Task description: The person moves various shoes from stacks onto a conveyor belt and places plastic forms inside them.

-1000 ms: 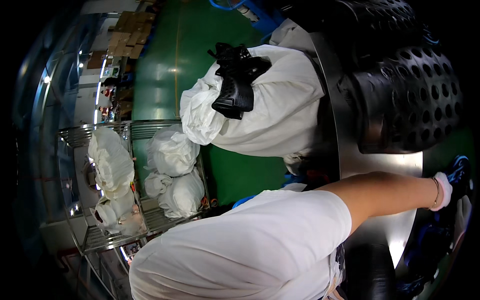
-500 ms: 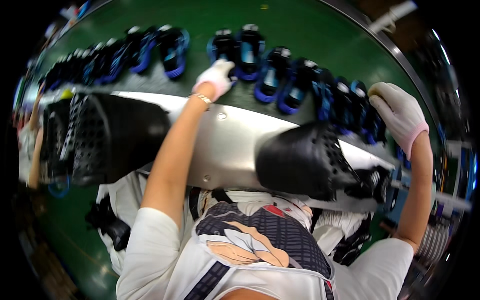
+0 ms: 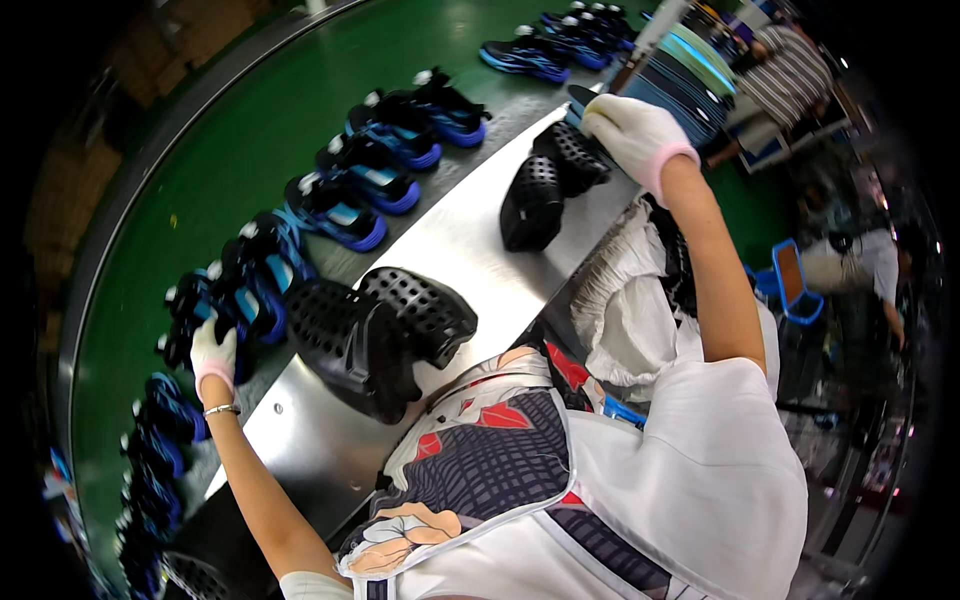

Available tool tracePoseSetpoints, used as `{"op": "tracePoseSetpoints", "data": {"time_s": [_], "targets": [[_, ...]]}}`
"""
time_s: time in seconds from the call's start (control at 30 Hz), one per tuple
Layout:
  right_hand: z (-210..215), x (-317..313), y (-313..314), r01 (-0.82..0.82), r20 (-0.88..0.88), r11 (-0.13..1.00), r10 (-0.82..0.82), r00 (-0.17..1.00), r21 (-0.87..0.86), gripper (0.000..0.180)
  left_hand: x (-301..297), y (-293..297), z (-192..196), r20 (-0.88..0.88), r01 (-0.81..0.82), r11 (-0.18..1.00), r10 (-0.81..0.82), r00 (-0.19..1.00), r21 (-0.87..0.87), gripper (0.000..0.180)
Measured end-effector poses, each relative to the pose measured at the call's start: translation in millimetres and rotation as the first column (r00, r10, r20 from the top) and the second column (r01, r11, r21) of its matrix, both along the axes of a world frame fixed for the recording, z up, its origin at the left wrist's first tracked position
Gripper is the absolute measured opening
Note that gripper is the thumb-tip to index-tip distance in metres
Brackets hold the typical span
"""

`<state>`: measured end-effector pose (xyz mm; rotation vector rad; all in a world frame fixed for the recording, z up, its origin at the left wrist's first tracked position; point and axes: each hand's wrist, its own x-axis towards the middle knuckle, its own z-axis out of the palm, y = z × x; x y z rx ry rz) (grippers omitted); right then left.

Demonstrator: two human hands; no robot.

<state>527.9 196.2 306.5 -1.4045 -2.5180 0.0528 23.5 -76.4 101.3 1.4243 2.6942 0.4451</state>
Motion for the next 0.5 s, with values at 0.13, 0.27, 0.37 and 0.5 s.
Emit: {"op": "tracePoseSetpoints", "data": {"time_s": [0.13, 0.27, 0.37, 0.5], "targets": [[-23, 28, 4, 0.150, 0.139, 0.986, -0.139, 0.980, -0.076, 0.024, -11, 9, -9, -0.110, -0.053, 0.993, 0.042, 0.993, -0.106, 0.043], [-58, 56, 11, 0.100, 0.102, 0.984, -0.086, 0.991, -0.145, 0.023, 0, 10, 0, 0.009, 0.076, 0.976, -0.075, 0.997, -0.203, 0.038], [-78, 62, 14, 0.084, 0.056, 0.978, -0.074, 0.996, -0.192, 0.026, 17, 1, 0, 0.034, 0.076, 0.989, -0.072, 0.997, -0.124, 0.036], [-99, 63, 29, -0.001, 0.077, 0.991, 0.011, 0.997, -0.133, 0.030, 38, 4, -1, 0.032, 0.086, 0.996, -0.085, 0.996, -0.017, 0.033]]}}
